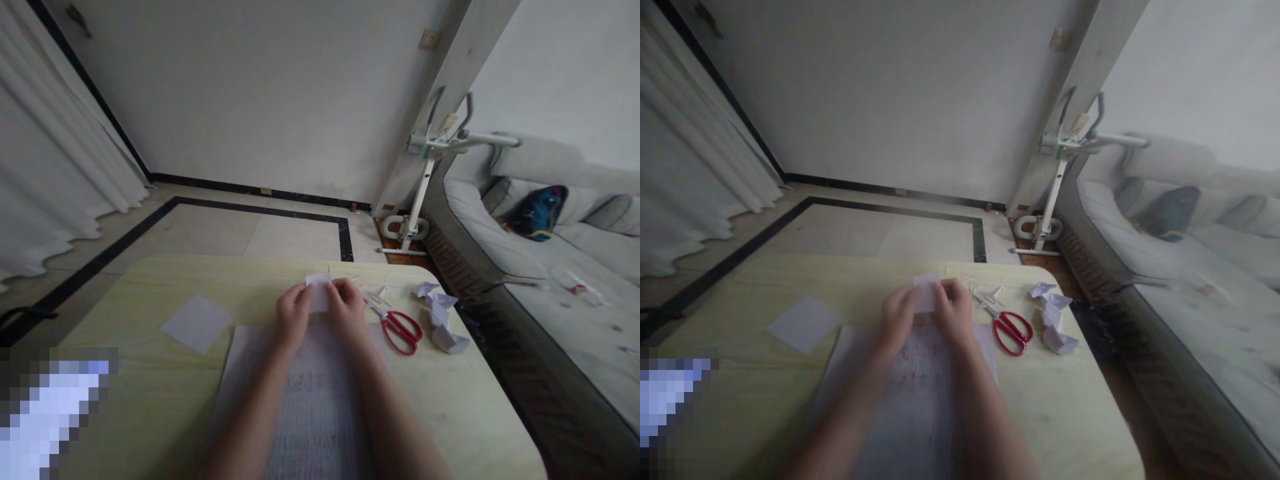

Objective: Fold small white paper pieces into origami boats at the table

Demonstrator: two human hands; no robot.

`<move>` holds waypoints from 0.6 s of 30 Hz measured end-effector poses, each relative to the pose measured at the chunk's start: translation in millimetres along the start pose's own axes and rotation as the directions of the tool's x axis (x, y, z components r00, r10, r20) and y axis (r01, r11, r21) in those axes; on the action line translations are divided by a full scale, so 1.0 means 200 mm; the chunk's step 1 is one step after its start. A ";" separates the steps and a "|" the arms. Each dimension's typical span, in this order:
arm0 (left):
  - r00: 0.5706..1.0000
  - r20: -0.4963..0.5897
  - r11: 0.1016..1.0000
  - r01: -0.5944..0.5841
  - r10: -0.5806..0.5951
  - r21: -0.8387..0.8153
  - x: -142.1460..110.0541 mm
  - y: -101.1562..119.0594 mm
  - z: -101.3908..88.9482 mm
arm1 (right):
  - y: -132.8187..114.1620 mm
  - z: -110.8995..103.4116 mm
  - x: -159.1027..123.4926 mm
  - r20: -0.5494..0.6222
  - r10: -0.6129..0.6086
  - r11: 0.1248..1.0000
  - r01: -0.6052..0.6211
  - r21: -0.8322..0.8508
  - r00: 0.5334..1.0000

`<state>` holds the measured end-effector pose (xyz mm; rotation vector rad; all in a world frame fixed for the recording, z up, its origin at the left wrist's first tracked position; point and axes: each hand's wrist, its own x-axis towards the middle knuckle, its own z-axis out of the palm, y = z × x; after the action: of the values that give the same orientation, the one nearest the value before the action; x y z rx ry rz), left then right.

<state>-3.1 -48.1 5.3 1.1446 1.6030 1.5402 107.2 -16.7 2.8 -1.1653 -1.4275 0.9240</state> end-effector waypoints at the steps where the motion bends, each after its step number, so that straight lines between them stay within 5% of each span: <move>1: 1.000 0.001 1.000 -0.012 0.012 -0.007 0.00 -0.01 0.00 | 0.00 0.00 0.00 0.016 -0.004 1.000 0.004 -0.031 1.000; 10: 0.993 0.116 0.979 0.054 -0.032 -0.197 0.02 -0.02 0.02 | -0.03 -0.01 0.01 -0.065 0.016 0.997 -0.021 -0.079 0.998; 18: 0.996 0.092 0.995 0.021 -0.012 -0.100 0.01 -0.01 0.01 | 0.00 -0.01 0.00 -0.081 0.000 0.997 -0.006 -0.074 0.997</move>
<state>-3.2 -44.8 2.6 1.1269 1.4544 1.5188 109.7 -16.6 3.4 -1.2463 -1.4051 0.8221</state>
